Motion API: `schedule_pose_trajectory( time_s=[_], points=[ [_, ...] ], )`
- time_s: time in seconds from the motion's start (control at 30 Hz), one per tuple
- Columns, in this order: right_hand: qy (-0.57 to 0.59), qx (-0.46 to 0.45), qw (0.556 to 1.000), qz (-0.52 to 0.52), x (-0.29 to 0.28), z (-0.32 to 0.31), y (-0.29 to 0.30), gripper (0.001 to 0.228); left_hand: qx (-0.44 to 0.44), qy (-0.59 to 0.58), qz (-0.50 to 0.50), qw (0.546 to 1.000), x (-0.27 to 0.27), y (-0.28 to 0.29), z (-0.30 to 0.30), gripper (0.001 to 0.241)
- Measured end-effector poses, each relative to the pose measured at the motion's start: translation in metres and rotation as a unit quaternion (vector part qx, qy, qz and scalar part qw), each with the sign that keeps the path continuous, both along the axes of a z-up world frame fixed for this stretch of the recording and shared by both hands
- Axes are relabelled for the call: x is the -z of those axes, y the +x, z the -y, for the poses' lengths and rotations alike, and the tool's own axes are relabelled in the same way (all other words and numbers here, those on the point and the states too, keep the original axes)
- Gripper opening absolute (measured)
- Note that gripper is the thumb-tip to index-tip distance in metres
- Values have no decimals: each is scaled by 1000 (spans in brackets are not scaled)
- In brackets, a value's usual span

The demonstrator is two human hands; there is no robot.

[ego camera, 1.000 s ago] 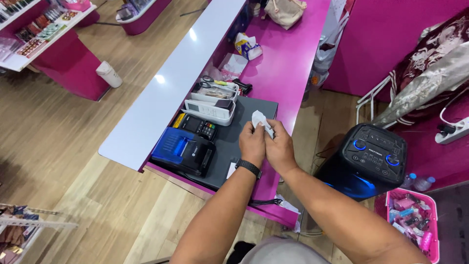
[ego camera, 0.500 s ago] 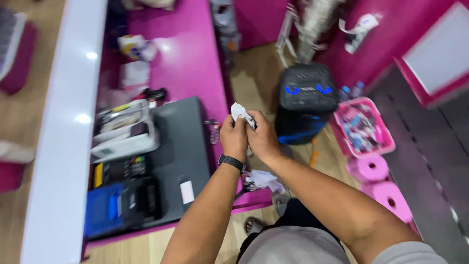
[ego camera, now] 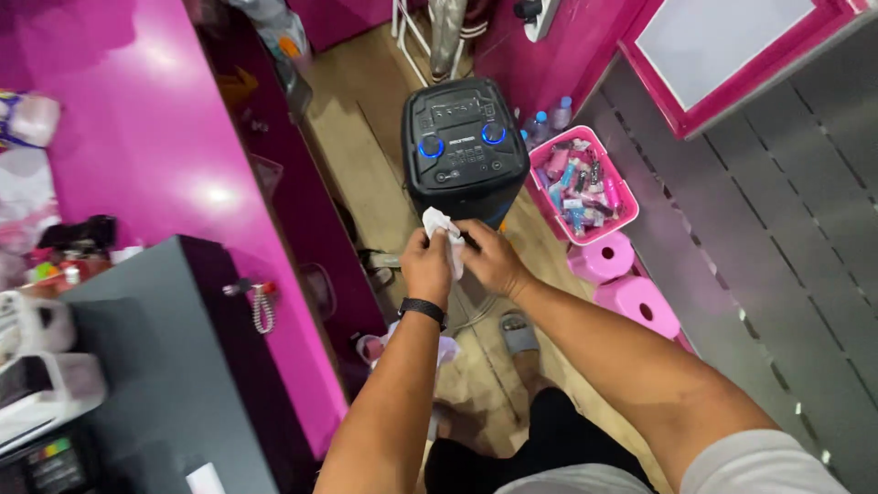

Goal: Wiping down a portable speaker and a checkout counter surface using a cleaning cloth

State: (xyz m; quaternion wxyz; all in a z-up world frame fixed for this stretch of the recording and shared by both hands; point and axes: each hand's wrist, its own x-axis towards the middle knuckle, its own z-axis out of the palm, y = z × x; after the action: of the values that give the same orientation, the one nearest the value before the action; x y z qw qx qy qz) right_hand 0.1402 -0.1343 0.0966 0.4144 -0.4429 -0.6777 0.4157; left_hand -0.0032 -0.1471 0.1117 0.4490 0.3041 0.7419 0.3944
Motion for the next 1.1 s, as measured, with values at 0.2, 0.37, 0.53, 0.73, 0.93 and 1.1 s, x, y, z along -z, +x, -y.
schedule_pose_trajectory(
  time_s=[0.2,0.37,0.53,0.73,0.93,1.1],
  points=[
    [-113,22,989,96,15,-63,55,44,-5,-5,27,1000,19,40,-15,21],
    [-47,27,984,171,86,-119,77,25,51,-24,11,998,41,49,-7,22],
    [-64,-7,965,256,101,-142,60,29,158,-29,-35,986,19,32,-4,27],
    [-45,-117,876,465,92,-191,17,54,340,2,-342,876,-10,15,-7,24],
    [15,-163,823,544,85,-238,-39,67,443,157,-396,789,27,41,24,20],
    [-64,-232,755,610,61,-246,-67,80,529,99,-318,781,52,50,62,26]
  ],
)
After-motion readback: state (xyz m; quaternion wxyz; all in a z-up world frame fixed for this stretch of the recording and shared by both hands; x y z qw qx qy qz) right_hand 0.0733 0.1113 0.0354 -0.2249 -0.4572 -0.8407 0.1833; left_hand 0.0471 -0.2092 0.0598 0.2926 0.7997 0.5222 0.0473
